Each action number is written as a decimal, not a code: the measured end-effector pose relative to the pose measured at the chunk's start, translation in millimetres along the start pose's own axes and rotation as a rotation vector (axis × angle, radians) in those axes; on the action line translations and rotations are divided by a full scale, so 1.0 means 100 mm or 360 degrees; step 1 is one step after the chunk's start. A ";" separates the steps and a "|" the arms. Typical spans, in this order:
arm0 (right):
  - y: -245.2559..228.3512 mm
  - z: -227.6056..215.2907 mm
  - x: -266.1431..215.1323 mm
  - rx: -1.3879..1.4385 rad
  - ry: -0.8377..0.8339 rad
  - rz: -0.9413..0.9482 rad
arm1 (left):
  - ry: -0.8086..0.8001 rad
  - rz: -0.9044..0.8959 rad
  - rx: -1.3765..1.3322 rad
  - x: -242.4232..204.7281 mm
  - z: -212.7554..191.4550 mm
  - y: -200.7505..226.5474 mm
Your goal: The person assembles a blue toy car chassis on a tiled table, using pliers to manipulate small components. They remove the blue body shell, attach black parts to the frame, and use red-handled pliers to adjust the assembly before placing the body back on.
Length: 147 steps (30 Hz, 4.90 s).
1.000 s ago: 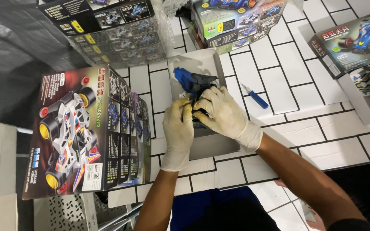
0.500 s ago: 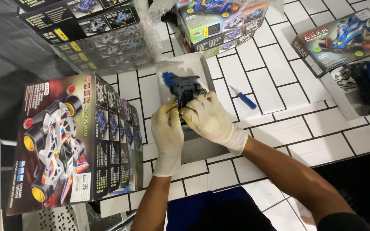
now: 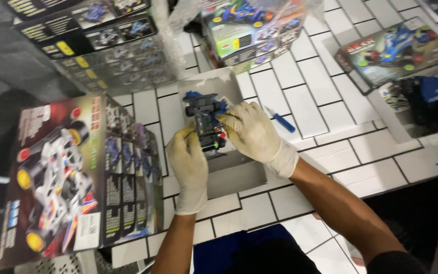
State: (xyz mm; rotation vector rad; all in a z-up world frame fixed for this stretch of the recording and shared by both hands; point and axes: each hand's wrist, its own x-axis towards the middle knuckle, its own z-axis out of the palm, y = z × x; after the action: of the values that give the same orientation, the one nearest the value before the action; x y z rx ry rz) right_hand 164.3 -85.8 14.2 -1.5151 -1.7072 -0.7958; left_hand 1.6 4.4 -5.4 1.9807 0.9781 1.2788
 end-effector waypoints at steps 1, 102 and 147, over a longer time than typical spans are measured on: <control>0.08 0.08 -0.09 -0.0028 -0.0005 0.0008 | -0.0017 0.0007 -0.0023 0.00 0.01 -0.04; 0.03 0.10 0.04 0.0981 0.0047 0.0360 | -0.0092 0.0708 -0.0171 0.09 0.13 -0.39; -0.51 -1.18 -1.36 0.0582 0.0029 0.1370 | -0.0092 0.0835 0.0399 0.04 0.11 -0.45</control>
State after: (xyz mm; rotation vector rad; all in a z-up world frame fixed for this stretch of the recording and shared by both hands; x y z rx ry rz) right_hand 134.9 -264.0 -32.0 -1.7303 -0.9399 -0.0395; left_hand 0.8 32.1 -43.1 2.5693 0.6313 1.4053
